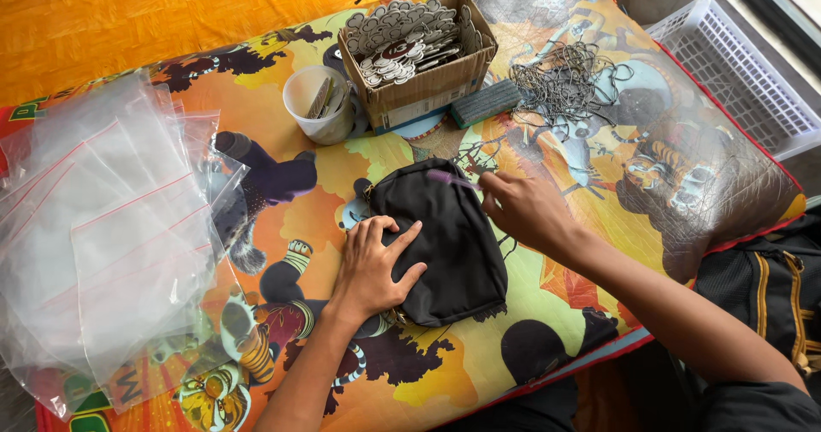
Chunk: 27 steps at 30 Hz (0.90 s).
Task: The person uses a purple comb to brush the surface of a black pouch on a table. They then open the pouch, pick up a flower-shaped cardboard cutout and a metal chain, and attach the chain to the cutout to create a keychain.
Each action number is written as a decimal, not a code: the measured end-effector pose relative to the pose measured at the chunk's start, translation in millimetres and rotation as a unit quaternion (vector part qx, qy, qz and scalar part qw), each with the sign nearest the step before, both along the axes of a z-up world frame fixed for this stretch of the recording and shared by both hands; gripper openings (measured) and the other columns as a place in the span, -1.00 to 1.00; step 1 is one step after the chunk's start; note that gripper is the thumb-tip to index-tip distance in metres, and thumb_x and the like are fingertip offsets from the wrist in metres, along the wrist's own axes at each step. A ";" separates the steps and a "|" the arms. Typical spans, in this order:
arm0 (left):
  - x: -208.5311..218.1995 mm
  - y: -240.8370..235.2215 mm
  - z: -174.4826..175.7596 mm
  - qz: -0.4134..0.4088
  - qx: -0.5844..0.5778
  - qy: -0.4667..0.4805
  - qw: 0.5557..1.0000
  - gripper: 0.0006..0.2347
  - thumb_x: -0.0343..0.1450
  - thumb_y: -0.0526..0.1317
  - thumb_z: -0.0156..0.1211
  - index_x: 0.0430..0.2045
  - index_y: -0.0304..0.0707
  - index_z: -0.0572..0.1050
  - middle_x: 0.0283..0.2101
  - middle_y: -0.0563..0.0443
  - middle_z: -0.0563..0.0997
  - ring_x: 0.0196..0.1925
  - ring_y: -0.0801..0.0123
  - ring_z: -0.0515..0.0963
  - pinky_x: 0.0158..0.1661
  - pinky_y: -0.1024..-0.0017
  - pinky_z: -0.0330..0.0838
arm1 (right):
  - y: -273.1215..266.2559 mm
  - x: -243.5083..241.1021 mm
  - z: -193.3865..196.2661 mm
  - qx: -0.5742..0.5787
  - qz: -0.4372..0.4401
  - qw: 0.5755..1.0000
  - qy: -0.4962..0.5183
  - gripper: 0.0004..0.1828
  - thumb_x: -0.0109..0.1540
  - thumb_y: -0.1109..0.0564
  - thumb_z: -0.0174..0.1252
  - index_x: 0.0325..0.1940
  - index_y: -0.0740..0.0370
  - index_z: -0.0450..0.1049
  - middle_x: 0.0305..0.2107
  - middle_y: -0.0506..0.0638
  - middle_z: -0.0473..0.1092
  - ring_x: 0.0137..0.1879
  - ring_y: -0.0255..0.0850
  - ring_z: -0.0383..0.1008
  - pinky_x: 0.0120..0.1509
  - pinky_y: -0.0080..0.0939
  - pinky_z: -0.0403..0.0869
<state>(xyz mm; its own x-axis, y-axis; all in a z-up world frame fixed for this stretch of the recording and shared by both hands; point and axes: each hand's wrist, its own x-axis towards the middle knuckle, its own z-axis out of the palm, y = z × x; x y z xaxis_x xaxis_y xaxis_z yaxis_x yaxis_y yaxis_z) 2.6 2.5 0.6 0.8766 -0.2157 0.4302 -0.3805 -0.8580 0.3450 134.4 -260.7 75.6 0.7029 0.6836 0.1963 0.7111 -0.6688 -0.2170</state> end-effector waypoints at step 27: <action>-1.1 -1.9 5.5 -0.007 -0.003 0.011 1.000 -0.52 0.34 0.12 0.19 0.16 0.08 0.51 -0.11 0.01 0.35 0.14 0.09 0.38 0.23 0.08 0.15 | -14.0 24.1 -31.8 -0.111 -0.056 0.990 -0.071 -0.80 0.27 0.26 -0.03 -0.07 0.14 0.45 -0.44 0.10 0.45 -0.46 -0.07 0.52 -0.46 -0.14 0.53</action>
<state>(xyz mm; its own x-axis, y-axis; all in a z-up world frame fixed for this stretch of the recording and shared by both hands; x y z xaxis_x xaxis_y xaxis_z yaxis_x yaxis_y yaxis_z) 1.5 0.7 6.0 0.8831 -0.2253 0.4116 -0.3842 -0.8508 0.3586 158.5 -274.6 43.9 0.7525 0.6408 0.1519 0.6430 -0.7648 0.0408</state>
